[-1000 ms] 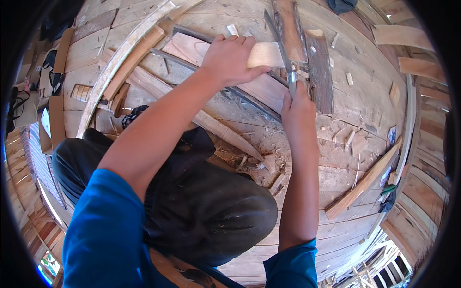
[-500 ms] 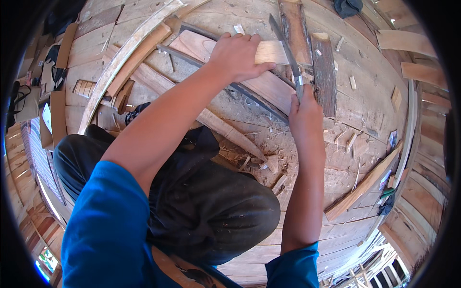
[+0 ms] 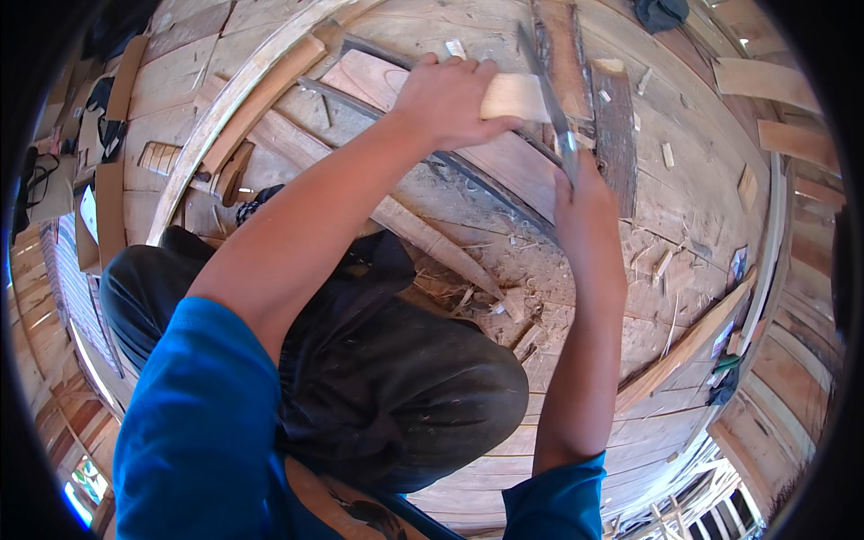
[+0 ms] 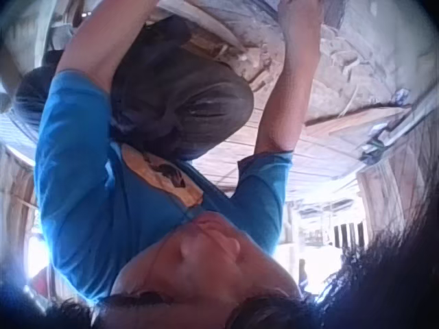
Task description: The person shapes a piece of wood using a large blade, shaving off layers and sawing into the edges.
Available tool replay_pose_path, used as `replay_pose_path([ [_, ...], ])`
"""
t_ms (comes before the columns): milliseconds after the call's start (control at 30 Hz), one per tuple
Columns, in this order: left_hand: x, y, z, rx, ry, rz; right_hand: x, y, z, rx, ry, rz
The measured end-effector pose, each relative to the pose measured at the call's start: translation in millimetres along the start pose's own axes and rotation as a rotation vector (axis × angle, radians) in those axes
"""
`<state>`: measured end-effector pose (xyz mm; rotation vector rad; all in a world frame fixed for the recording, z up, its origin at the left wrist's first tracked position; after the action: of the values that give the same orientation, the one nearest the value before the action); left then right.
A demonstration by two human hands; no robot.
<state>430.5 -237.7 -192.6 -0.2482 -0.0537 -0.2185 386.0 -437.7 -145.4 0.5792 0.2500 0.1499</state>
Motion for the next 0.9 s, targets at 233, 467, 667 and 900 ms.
replay_pose_path([
  [233, -10, -4, 1, 0.011, -0.015, -0.1, -33, 9, -9, -0.025, -0.028, -0.152],
  [467, -2, -3, 5, 0.015, 0.123, 0.008, -31, 14, -14, -0.08, -0.068, -0.092],
  [667, 10, -4, 1, -0.012, 0.163, 0.119, -94, 2, 3, -0.093, -0.012, -0.246],
  [900, 19, 23, 55, -0.118, -0.047, 0.123, -278, -17, 82, 0.047, -0.182, -0.651],
])
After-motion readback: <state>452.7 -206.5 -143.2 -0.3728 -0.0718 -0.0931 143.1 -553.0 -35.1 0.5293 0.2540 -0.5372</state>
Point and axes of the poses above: each hand's wrist, its own x-axis towards the middle knuckle, its own z-axis out of the back of the hand, y = z × x, the point moved 3 cm from there along x, towards the middle knuckle, and after that the axes turned 2 degrees about y, right-handed, at the moved point
